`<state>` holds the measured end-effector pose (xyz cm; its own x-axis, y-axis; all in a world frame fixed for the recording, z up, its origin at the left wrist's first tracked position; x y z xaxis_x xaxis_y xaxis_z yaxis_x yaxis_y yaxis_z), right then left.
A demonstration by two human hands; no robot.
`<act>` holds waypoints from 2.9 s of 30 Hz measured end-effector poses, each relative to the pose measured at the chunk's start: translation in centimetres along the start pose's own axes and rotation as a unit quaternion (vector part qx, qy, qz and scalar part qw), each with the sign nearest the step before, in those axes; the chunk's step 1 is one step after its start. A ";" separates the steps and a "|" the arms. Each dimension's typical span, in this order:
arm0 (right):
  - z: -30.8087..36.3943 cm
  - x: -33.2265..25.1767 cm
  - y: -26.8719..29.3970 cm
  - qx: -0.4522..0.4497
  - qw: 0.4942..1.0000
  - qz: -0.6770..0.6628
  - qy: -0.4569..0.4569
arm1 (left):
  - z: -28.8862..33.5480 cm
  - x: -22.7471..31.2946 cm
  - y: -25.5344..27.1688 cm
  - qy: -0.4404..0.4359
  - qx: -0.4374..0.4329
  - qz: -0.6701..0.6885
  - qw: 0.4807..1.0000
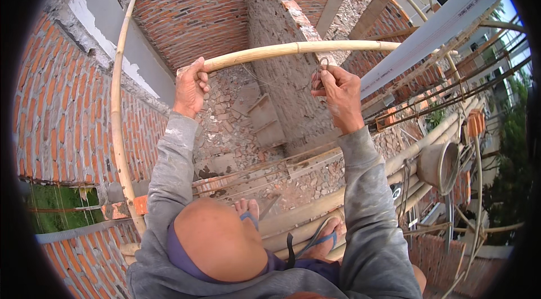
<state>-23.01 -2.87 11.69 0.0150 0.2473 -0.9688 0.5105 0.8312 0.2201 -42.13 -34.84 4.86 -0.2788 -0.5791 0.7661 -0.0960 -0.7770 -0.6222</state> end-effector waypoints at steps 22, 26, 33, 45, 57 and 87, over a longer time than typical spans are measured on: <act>0.0 0.0 -3.2 -0.134 0.988 -0.060 -0.045 | 2.4 1.1 -15.1 -0.066 -0.252 0.186 0.947; 1.0 -0.1 -6.0 -0.195 0.974 -0.076 -0.081 | 2.5 -1.4 -14.2 -0.072 -0.126 0.135 0.980; 3.2 -1.7 -8.7 -0.290 0.939 -0.155 -0.103 | 0.6 1.2 -13.8 -0.037 -0.024 0.174 0.984; -0.9 -4.6 -0.2 -0.014 0.991 0.077 0.110 | -2.0 14.4 -5.2 -0.351 0.157 0.000 0.923; -1.8 -6.8 0.9 0.051 0.953 -0.300 0.003 | 7.2 0.8 -13.4 -0.186 -0.395 -0.440 0.784; 9.7 -17.1 18.8 -0.238 0.921 0.278 -0.135 | 10.3 -5.1 -30.6 -0.166 -0.640 -0.159 0.733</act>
<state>-5.38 3.67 31.30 0.4056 0.6211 -0.6706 -0.0731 0.7534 0.6535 -27.97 -10.65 21.63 0.1803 -0.6123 0.7698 -0.9830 -0.1408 0.1183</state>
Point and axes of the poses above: each hand's wrist, its own z-axis away from the middle knuckle, its own y-axis out of the back of the hand, x = y × z, the point moved 3 cm from there along -z, towards the middle knuckle, and after that the axes turned 11 degrees about z, right-handed, at the moved point
